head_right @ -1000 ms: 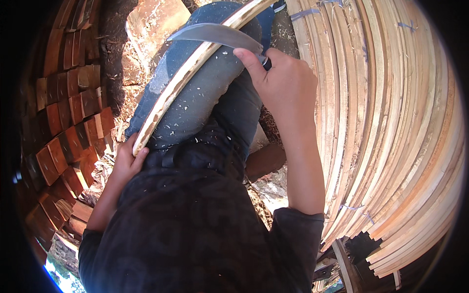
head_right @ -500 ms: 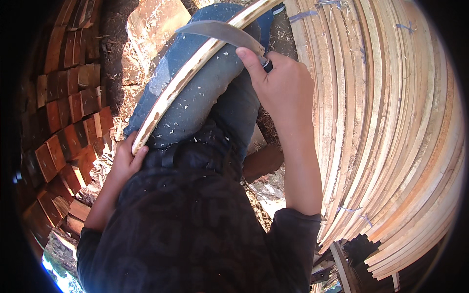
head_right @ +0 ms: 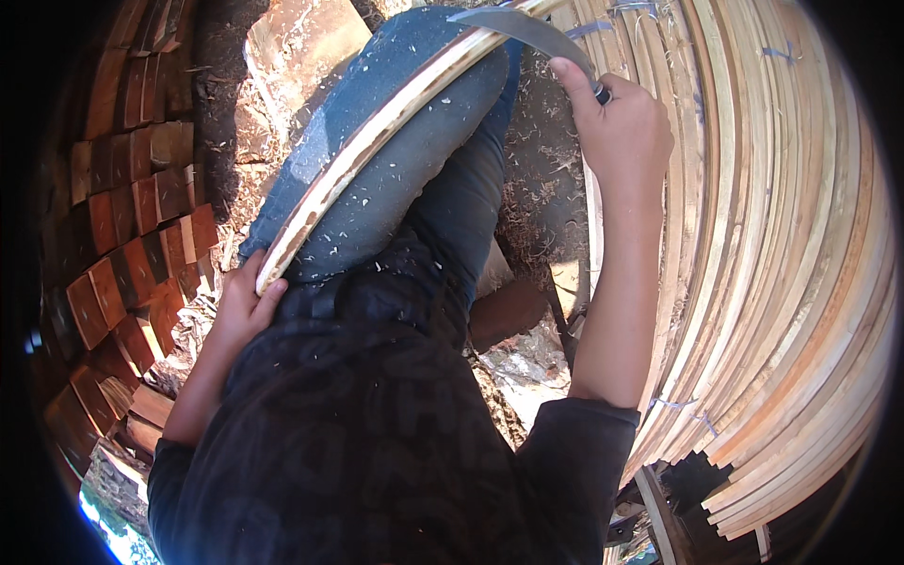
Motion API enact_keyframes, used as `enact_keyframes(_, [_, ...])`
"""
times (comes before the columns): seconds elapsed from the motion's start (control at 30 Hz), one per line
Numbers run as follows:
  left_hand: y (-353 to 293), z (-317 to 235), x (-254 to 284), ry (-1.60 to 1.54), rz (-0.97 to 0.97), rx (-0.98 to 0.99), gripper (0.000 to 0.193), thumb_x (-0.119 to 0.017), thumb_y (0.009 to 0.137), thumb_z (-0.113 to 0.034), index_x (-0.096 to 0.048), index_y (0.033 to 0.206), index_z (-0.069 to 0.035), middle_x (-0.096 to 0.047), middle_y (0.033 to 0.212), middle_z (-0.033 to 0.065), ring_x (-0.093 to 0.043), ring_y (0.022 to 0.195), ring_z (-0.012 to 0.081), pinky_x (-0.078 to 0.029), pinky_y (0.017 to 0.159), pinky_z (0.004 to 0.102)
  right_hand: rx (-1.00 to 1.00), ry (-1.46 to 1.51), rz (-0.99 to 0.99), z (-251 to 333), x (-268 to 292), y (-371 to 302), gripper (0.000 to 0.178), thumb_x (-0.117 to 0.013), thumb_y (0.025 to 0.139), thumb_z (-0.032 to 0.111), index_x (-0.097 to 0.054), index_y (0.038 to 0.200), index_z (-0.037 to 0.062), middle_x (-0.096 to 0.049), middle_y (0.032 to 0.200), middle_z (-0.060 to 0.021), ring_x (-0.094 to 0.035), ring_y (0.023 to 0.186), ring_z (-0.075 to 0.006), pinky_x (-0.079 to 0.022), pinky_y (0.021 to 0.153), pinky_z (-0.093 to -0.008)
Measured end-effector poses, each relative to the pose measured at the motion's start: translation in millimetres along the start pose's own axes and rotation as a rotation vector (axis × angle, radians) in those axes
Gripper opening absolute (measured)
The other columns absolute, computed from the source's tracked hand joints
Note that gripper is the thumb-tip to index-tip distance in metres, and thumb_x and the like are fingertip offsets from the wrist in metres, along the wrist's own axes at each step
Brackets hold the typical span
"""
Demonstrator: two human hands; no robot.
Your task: The person sits on the ground and uses a curved knife to shave the surface of a long, thin piece of wood held between their legs. They repeatedly scrape the blade along the wood to remove thin layers.
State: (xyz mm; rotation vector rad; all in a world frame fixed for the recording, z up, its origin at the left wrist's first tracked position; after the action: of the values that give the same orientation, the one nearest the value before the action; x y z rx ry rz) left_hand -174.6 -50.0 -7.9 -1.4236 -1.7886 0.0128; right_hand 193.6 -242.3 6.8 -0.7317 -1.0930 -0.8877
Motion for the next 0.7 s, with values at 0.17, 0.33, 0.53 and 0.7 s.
enact_keyframes(0.17, [0.4, -1.1, -1.8, -0.038, 0.005, -0.002, 0.032, -0.064, 0.085, -0.026, -0.054, 0.090, 0.004, -0.053, 0.062, 0.0245, -0.057, 0.062, 0.0441, -0.044, 0.056, 0.0446, -0.047, -0.009, -0.042, 1.0, -1.3, -6.5, 0.073, -0.053, 0.079, 0.071, -0.063, 0.064, 0.0000, -0.055, 0.054, -0.0156, -0.058, 0.054, -0.0323, -0.046, 0.055, -0.0402])
enact_keyframes(0.33, [2.4, 4.6, -0.7, -0.036, 0.011, 0.009, 0.031, -0.064, 0.085, -0.025, -0.054, 0.089, 0.004, -0.052, 0.060, 0.0242, -0.057, 0.062, 0.0438, -0.044, 0.055, 0.0443, -0.077, 0.002, -0.001, 33.8, -4.1, -27.2, 0.072, -0.051, 0.082, 0.068, -0.067, 0.071, -0.0009, -0.057, 0.056, -0.0188, -0.060, 0.057, -0.0372, -0.048, 0.055, -0.0415])
enact_keyframes(0.53, [1.4, 11.0, -1.9, -0.057, -0.036, -0.008, 0.031, -0.064, 0.085, -0.024, -0.054, 0.089, 0.004, -0.053, 0.060, 0.0242, -0.057, 0.061, 0.0437, -0.044, 0.056, 0.0446, 0.084, -0.071, 0.037, 47.2, -10.9, -18.4, 0.073, -0.049, 0.082, 0.069, -0.067, 0.071, -0.0009, -0.059, 0.057, -0.0193, -0.062, 0.058, -0.0357, -0.048, 0.055, -0.0421])
enact_keyframes(0.7, [6.8, 8.3, 0.9, -0.045, 0.062, 0.015, 0.032, -0.064, 0.085, -0.026, -0.055, 0.094, 0.003, -0.057, 0.063, 0.0235, -0.059, 0.062, 0.0425, -0.046, 0.057, 0.0438, -0.090, -0.127, -0.059, 3.9, 21.5, 26.5, 0.073, -0.048, 0.084, 0.067, -0.066, 0.070, -0.0023, -0.054, 0.052, -0.0164, -0.058, 0.053, -0.0305, -0.046, 0.054, -0.0389])
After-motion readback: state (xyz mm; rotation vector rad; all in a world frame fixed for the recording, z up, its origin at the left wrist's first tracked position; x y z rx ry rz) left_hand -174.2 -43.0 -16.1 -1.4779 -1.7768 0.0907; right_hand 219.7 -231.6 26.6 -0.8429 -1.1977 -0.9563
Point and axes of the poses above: each hand's wrist, its own y-axis towards the middle knuckle, its own x-axis out of the back of the hand, z = x × y, the point moved 3 cm from there along y, towards the middle knuckle
